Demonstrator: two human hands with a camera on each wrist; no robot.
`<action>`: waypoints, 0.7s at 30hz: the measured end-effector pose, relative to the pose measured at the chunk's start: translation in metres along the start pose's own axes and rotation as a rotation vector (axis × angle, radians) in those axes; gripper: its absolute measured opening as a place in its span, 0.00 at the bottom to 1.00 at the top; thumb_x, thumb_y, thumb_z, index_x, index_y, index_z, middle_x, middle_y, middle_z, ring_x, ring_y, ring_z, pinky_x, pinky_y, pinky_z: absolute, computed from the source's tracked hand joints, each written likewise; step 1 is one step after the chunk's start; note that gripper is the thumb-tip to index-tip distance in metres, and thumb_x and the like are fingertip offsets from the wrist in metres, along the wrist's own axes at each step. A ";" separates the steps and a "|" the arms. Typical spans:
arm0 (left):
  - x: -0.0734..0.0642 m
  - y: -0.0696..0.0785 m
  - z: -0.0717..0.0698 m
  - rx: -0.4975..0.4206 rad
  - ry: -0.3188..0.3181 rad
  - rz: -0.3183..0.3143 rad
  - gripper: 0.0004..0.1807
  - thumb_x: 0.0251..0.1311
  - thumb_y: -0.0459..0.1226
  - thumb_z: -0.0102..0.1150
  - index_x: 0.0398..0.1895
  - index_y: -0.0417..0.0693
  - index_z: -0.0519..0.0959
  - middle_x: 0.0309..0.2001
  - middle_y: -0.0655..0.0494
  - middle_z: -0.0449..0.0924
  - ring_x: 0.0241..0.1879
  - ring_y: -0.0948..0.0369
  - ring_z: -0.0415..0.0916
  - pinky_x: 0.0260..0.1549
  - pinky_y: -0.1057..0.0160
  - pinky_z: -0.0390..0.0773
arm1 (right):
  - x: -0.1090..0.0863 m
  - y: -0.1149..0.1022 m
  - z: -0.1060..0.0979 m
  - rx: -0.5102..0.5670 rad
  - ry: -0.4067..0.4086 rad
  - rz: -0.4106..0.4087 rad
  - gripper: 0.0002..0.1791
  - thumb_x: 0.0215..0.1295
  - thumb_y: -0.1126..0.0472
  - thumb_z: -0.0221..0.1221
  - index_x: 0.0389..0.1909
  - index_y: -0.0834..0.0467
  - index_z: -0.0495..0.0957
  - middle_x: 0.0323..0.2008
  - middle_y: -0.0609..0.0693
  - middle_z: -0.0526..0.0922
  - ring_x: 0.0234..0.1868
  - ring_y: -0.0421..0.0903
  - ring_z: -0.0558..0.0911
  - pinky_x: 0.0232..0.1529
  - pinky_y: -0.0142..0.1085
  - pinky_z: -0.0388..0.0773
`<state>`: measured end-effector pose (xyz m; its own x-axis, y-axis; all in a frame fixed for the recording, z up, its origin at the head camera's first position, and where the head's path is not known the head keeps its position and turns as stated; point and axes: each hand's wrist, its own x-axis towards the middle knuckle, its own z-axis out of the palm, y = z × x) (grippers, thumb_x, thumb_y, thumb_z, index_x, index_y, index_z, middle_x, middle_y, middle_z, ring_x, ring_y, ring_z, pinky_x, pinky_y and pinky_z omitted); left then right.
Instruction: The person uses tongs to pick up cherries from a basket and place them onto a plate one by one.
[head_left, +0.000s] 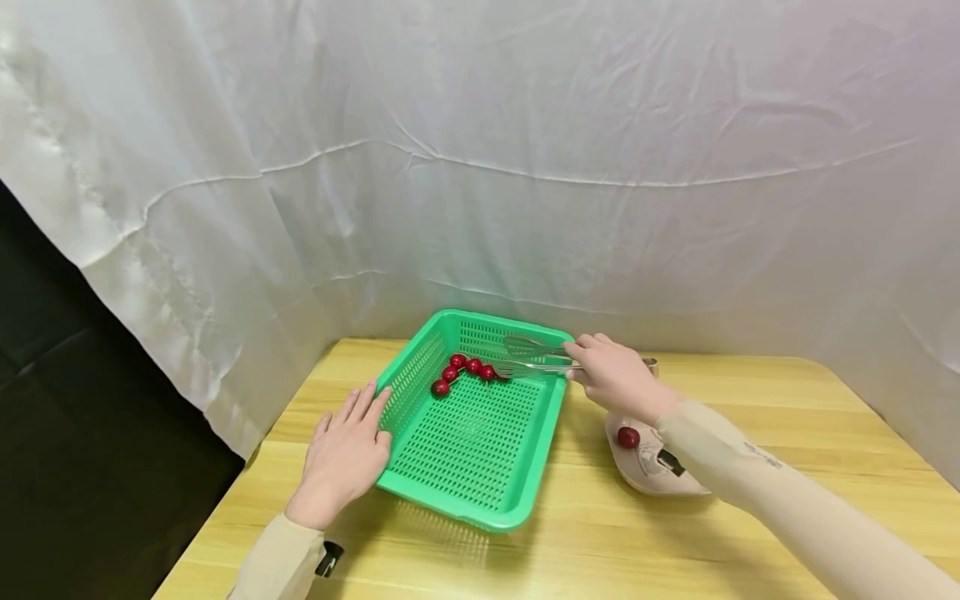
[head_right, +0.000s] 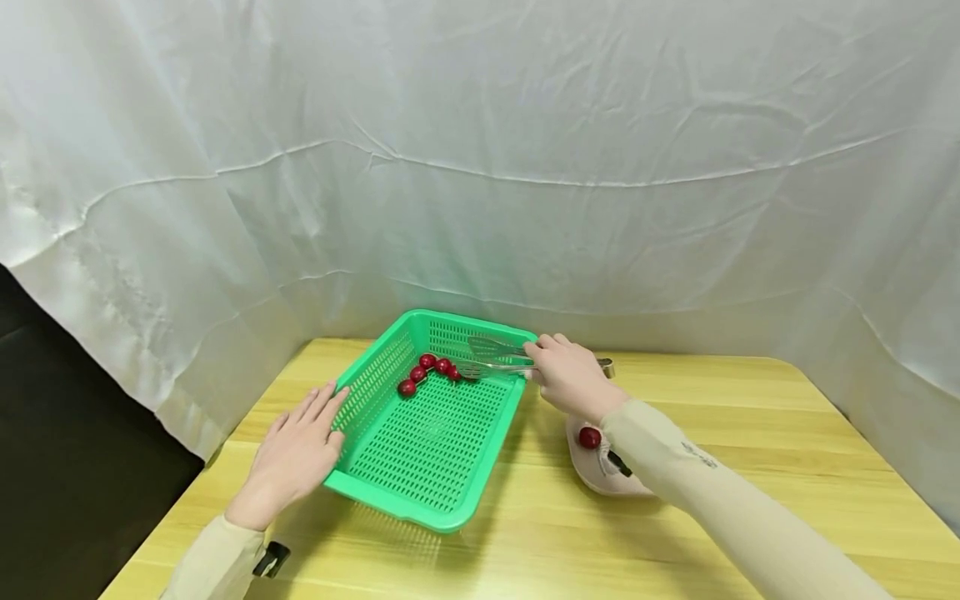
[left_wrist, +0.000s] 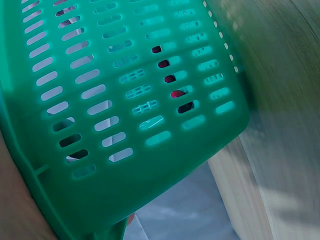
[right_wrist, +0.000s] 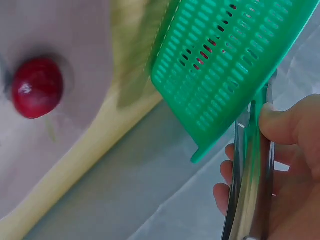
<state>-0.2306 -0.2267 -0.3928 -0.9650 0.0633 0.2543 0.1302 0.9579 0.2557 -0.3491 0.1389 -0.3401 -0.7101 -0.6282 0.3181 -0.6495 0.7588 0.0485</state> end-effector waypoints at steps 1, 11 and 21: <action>0.000 0.000 0.000 0.003 0.000 0.000 0.31 0.71 0.39 0.39 0.77 0.47 0.57 0.77 0.47 0.49 0.75 0.45 0.45 0.66 0.32 0.47 | 0.004 -0.001 0.001 -0.013 -0.004 -0.010 0.26 0.67 0.60 0.62 0.62 0.68 0.73 0.49 0.59 0.79 0.47 0.55 0.76 0.42 0.48 0.79; -0.001 0.002 -0.002 0.003 -0.002 -0.003 0.31 0.71 0.39 0.39 0.77 0.47 0.57 0.77 0.47 0.48 0.75 0.45 0.46 0.66 0.32 0.47 | 0.037 -0.016 0.009 -0.071 -0.111 -0.024 0.24 0.67 0.59 0.62 0.60 0.66 0.75 0.50 0.60 0.79 0.48 0.57 0.76 0.46 0.50 0.79; -0.001 0.002 -0.002 -0.009 -0.005 -0.007 0.30 0.72 0.41 0.37 0.77 0.48 0.57 0.77 0.48 0.48 0.75 0.45 0.45 0.66 0.32 0.46 | 0.054 -0.029 0.023 -0.115 -0.145 -0.038 0.22 0.66 0.59 0.63 0.58 0.65 0.77 0.49 0.58 0.81 0.50 0.56 0.77 0.49 0.48 0.78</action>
<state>-0.2292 -0.2255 -0.3911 -0.9670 0.0584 0.2479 0.1258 0.9557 0.2659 -0.3751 0.0787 -0.3457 -0.7226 -0.6689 0.1746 -0.6474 0.7433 0.1682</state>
